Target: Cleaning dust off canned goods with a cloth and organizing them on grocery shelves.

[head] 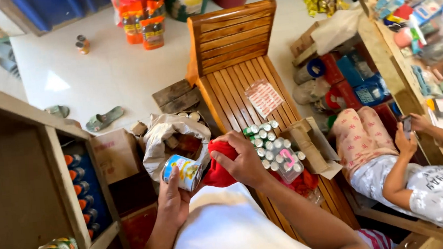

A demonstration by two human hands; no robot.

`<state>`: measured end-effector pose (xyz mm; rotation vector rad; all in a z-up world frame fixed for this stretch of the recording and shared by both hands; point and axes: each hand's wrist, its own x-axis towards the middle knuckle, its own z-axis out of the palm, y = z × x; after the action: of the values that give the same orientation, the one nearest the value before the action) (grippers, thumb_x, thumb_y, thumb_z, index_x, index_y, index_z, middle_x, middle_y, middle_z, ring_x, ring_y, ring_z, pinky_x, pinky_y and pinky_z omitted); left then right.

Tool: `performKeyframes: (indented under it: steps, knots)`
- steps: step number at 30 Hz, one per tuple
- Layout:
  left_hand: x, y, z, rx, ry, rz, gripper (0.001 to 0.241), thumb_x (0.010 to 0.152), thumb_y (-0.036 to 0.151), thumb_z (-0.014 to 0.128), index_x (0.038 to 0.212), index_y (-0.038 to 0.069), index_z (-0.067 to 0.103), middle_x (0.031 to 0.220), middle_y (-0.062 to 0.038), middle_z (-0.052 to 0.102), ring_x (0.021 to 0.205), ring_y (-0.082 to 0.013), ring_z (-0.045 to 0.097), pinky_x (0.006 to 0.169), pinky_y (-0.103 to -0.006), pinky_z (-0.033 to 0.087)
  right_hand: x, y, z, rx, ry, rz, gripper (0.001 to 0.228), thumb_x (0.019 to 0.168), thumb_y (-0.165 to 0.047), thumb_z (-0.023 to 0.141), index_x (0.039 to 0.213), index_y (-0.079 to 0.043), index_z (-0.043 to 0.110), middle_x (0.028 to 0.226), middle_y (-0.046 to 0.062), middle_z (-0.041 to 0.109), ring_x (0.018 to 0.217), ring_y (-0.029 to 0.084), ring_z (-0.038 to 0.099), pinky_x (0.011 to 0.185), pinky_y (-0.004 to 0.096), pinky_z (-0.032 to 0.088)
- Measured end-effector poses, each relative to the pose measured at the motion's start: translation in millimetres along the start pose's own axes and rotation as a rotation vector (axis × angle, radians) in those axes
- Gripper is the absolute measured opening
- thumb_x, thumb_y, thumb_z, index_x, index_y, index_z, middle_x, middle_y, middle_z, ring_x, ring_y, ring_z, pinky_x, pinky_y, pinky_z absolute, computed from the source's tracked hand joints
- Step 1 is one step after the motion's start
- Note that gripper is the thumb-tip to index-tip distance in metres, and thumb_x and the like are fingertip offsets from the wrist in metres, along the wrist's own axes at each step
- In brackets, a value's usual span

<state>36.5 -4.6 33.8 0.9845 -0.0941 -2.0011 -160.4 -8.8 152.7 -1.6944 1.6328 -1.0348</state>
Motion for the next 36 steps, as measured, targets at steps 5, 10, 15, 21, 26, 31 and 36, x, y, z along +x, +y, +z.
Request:
performKeyframes:
  steps: [5,10,15,21,26,31,36]
  knots:
    - [6,-1,-4,0.027,0.021,-0.008,0.073,0.084,0.012,0.069,0.146,0.019,0.032,0.129,-0.020,0.056,0.099,-0.0301,0.066,0.073,-0.0355,0.055,-3,1,2,0.025,-0.020,0.025,0.019,0.087,-0.012,0.073,0.104,-0.003,0.069,0.097,0.007,0.067,0.084,0.021,0.063,0.080,0.031,0.052]
    - [-3,4,4,0.016,-0.018,-0.026,0.073,0.081,0.001,0.069,0.143,0.016,0.035,0.126,-0.024,0.056,0.101,-0.0346,0.066,0.079,-0.0359,0.057,-4,3,7,0.004,-0.026,0.009,0.022,0.085,-0.013,0.074,0.104,-0.002,0.069,0.099,0.008,0.069,0.086,0.022,0.065,0.080,0.034,0.053]
    - [-7,11,10,0.108,-0.035,-0.037,0.082,0.071,-0.007,0.073,0.142,0.019,0.039,0.121,-0.021,0.057,0.094,-0.0362,0.067,0.073,-0.0411,0.055,-4,-3,11,0.047,-0.062,0.032,0.024,0.086,-0.015,0.075,0.107,-0.003,0.070,0.104,0.009,0.068,0.089,0.022,0.066,0.082,0.034,0.054]
    - [-9,8,3,1.119,0.040,0.414,0.093,0.056,0.003,0.093,0.136,0.019,0.048,0.123,-0.009,0.069,0.104,-0.0234,0.072,0.088,-0.0362,0.058,6,-14,20,-0.099,-0.117,-0.017,0.022,0.089,-0.024,0.072,0.106,-0.010,0.072,0.105,0.006,0.066,0.085,0.022,0.067,0.078,0.033,0.056]
    - [-19,8,-18,1.140,-0.012,0.419,0.089,0.063,0.005,0.082,0.141,0.018,0.041,0.116,-0.012,0.073,0.093,-0.0265,0.076,0.078,-0.0385,0.062,-13,-11,58,-0.269,-0.330,-0.298,0.029,0.095,-0.035,0.061,0.098,-0.007,0.072,0.098,0.011,0.065,0.076,0.028,0.062,0.066,0.039,0.052]
    - [-23,8,-23,1.362,-0.046,0.646,0.118,0.043,0.027,0.103,0.142,0.004,0.043,0.131,-0.014,0.063,0.104,-0.0280,0.070,0.089,-0.0388,0.059,-12,2,52,-0.367,-0.487,-0.436,0.017,0.097,-0.022,0.062,0.094,-0.007,0.069,0.097,0.013,0.066,0.075,0.022,0.061,0.059,0.035,0.052]
    - [-16,3,-33,1.361,0.070,0.557,0.089,0.052,0.006,0.090,0.135,0.011,0.059,0.118,-0.012,0.071,0.097,-0.0294,0.072,0.085,-0.0379,0.058,-2,15,80,-0.421,-0.260,-0.448,0.030,0.095,-0.029,0.066,0.106,-0.001,0.069,0.098,0.014,0.064,0.073,0.026,0.062,0.057,0.033,0.052]
